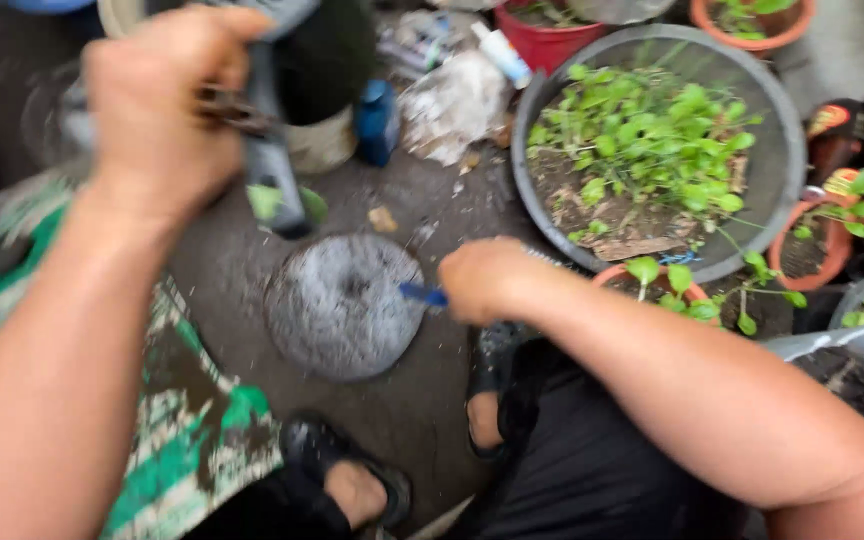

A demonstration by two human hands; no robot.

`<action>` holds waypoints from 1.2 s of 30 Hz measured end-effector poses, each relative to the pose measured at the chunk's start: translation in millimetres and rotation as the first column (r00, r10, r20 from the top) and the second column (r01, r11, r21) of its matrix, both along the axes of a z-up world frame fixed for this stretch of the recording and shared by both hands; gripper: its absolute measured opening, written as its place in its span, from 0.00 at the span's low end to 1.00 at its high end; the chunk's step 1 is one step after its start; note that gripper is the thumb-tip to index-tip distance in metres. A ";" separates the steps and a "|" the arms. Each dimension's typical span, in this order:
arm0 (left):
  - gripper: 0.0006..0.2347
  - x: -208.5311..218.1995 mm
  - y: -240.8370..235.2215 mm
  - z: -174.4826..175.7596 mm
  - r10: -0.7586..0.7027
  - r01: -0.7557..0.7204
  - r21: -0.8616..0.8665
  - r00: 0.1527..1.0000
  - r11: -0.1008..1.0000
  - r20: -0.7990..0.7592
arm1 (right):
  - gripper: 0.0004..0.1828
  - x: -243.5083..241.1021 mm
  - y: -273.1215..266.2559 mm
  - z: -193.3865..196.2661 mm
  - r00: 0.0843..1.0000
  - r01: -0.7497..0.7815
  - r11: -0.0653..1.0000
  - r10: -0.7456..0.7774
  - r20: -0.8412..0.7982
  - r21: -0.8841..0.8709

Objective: The person sits on the ground and uses a blue brush to scrub a small metal part inside a metal pot filled with water. They rinse the part, inspect it, and then pick up a larger metal component to examine it.

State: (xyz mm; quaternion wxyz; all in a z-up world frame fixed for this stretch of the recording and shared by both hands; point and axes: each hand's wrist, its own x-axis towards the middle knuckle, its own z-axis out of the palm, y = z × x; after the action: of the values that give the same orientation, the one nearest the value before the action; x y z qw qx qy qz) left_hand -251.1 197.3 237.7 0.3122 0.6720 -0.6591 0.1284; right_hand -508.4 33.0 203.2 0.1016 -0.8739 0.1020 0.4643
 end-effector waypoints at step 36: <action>0.16 -111.8 39.6 -536.8 0.726 0.002 0.959 0.653 0.284 -0.216 | 0.26 -16.2 -23.2 -72.8 0.968 0.134 0.990 -0.122 0.221 -0.038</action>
State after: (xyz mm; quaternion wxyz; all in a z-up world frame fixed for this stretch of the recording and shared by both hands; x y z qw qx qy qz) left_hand -362.9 237.0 -299.1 0.0501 0.8660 -0.2787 -0.4123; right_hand -524.6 9.8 130.3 0.1188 -0.9135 0.1587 0.3553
